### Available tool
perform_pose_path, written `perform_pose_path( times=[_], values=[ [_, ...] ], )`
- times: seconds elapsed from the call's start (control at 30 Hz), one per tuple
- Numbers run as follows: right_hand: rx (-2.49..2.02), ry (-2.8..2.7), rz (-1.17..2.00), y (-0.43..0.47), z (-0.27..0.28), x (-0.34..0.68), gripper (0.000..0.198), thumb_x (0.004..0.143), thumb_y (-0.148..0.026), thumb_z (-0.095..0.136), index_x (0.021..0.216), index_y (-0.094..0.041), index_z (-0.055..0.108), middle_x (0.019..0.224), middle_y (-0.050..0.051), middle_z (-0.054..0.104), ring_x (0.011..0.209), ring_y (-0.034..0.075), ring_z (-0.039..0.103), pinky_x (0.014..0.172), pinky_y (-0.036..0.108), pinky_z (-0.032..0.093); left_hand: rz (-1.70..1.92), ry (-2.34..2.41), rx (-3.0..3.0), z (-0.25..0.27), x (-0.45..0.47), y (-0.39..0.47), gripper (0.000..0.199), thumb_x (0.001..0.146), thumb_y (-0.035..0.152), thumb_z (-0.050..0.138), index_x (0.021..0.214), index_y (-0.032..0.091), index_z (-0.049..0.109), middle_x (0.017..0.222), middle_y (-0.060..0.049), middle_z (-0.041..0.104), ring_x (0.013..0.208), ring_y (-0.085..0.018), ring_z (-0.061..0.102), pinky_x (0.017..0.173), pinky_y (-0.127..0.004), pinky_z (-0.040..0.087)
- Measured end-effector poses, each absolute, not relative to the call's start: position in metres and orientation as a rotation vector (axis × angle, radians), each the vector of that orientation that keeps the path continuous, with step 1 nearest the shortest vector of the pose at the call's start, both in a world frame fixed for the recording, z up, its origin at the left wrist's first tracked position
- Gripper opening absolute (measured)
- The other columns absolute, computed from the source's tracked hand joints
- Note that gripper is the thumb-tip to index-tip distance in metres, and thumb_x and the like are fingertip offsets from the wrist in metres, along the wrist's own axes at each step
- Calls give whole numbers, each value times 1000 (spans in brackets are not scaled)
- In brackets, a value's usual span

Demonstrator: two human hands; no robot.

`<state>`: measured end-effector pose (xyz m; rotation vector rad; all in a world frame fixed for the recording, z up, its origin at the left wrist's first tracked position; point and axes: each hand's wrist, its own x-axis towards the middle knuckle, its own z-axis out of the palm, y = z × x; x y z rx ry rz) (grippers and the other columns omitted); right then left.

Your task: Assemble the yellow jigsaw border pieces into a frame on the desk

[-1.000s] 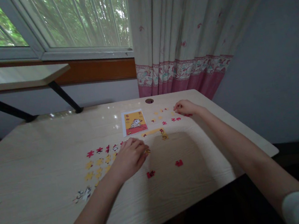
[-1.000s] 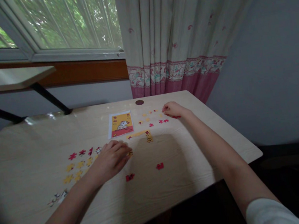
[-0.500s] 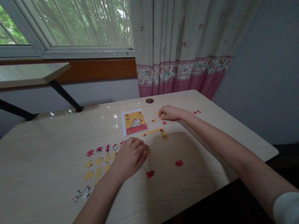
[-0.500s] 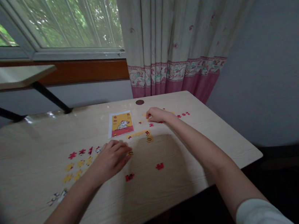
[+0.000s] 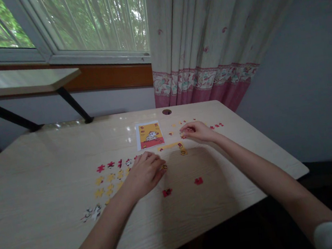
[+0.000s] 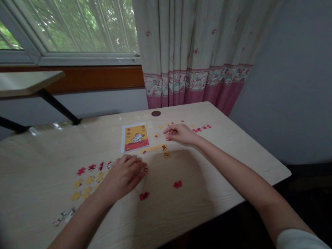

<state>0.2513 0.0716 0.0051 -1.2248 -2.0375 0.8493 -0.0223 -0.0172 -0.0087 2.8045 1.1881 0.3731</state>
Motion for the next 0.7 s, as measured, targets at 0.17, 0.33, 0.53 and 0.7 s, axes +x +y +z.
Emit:
perform_pose_path(
  times=[0.17, 0.33, 0.53, 0.7],
  values=[
    [-1211, -1670, 1046, 46, -13, 252, 29, 66, -40, 71, 82, -15, 70, 71, 4, 67, 59, 11, 55, 57, 25, 43, 416, 1177, 2792, -10, -22, -16, 24, 90, 33, 48, 106, 21, 62, 100, -7, 62, 98, -25, 48, 82, -40, 38],
    [-1184, -1417, 1167, 27, -22, 239, 31, 61, -41, 75, 78, -17, 69, 71, 3, 68, 62, 11, 59, 61, 25, 46, 436, 1208, 2807, -11, -21, -16, 26, 91, 33, 46, 105, 19, 63, 99, -7, 64, 97, -26, 48, 81, -41, 39],
    [-1198, -1434, 1185, 23, -21, 234, 32, 58, -42, 77, 76, -17, 68, 74, 3, 69, 65, 11, 61, 63, 25, 47, 472, 1216, 2801, -11, -20, -15, 25, 90, 30, 48, 107, 19, 63, 101, -8, 64, 96, -25, 49, 81, -40, 40],
    [-1320, -1627, 1269, 22, -18, 243, 23, 61, -33, 76, 74, -15, 67, 67, 2, 68, 60, 11, 60, 57, 23, 45, 483, 1197, 2797, -9, -19, -16, 25, 89, 28, 47, 105, 18, 64, 99, -8, 64, 95, -25, 49, 81, -40, 40]
  ],
)
